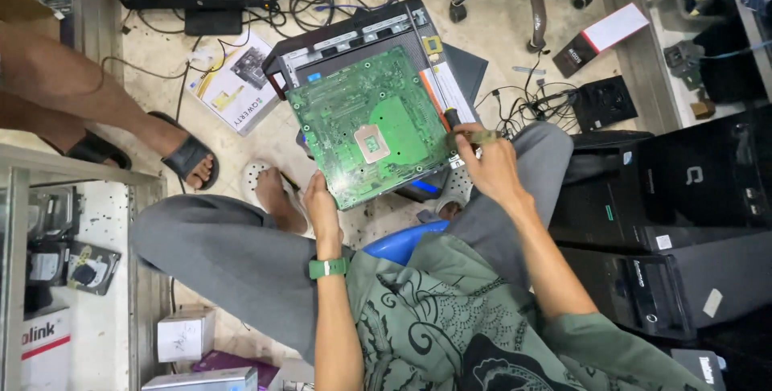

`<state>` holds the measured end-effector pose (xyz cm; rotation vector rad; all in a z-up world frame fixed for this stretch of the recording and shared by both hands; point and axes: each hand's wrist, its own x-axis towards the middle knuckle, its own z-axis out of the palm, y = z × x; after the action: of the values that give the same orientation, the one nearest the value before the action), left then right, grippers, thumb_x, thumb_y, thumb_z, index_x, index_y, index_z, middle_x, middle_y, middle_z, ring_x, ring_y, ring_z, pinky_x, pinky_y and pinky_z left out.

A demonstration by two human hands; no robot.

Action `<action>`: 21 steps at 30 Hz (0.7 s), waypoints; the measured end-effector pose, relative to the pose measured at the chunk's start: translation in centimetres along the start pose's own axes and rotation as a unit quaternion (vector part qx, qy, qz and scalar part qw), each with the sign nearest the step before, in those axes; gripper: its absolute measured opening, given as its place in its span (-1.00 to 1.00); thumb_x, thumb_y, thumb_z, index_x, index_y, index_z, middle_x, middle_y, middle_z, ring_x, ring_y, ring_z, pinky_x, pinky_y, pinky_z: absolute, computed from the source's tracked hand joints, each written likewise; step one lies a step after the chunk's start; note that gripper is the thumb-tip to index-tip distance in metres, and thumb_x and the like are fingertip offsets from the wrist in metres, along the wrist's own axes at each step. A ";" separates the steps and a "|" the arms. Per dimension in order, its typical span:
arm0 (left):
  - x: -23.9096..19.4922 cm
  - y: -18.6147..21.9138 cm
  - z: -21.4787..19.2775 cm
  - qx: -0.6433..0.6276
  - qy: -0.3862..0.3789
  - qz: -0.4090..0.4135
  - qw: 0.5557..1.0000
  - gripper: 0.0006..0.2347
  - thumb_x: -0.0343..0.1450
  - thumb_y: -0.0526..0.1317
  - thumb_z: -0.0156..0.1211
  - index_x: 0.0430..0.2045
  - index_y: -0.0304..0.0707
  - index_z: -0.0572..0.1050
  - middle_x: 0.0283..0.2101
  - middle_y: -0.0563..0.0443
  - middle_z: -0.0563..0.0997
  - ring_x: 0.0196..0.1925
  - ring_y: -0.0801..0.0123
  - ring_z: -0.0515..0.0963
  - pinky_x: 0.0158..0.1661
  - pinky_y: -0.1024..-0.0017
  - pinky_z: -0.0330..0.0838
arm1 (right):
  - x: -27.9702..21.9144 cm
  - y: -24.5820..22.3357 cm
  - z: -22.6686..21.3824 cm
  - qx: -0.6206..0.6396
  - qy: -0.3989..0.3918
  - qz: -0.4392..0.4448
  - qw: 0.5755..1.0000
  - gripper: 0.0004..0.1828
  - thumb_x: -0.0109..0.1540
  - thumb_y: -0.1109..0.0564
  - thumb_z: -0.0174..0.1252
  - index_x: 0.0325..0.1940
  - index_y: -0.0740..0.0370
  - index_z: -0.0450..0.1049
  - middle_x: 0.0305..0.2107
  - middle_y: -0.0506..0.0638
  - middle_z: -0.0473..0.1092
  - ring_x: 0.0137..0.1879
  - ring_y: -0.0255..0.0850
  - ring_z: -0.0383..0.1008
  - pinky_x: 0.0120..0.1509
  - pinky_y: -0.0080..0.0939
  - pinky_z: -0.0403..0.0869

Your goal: The person cleans the back of a green motherboard using a small cloth, then flips it over to clean the front side. They then pick up a small square chip and wipe it with the cloth.

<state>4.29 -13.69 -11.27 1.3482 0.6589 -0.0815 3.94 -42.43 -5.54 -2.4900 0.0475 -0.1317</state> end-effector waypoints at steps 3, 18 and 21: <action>0.3 -0.1 0.0 -0.015 -0.004 -0.005 1.000 -0.51 0.60 -0.10 -0.08 0.34 -0.58 0.22 0.42 -0.51 0.19 0.50 -0.20 0.12 0.43 -0.03 -0.02 | -1.0 -1.7 1.1 -0.022 0.053 0.000 0.998 -0.76 0.37 0.05 0.05 0.05 0.05 0.56 -0.42 0.13 0.57 -0.21 0.10 0.61 -0.09 0.06 0.51; 2.5 -3.7 -0.5 -0.006 0.004 0.006 1.000 -0.55 0.60 -0.08 -0.06 0.27 -0.54 0.33 0.37 -0.42 0.32 0.46 -0.11 0.24 0.41 0.02 0.07 | -1.6 -2.7 1.7 -0.031 0.042 -0.002 0.999 -0.75 0.39 0.03 -0.04 0.00 0.09 0.54 -0.51 0.21 0.54 -0.29 0.13 0.62 -0.08 0.10 0.53; 2.9 -3.8 -0.4 -0.013 0.011 0.021 1.000 -0.58 0.59 -0.09 -0.05 0.21 -0.52 0.39 0.32 -0.45 0.38 0.43 -0.05 0.27 0.38 0.01 0.13 | 0.0 -3.9 2.7 -0.070 0.021 -0.018 0.997 -0.72 0.39 0.02 -0.03 -0.03 0.18 0.53 -0.51 0.29 0.51 -0.25 0.26 0.60 -0.13 0.23 0.50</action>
<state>4.87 -13.32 -16.06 1.3381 0.6473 -0.0248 4.23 -37.75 -5.33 -2.6288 0.0295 -0.2038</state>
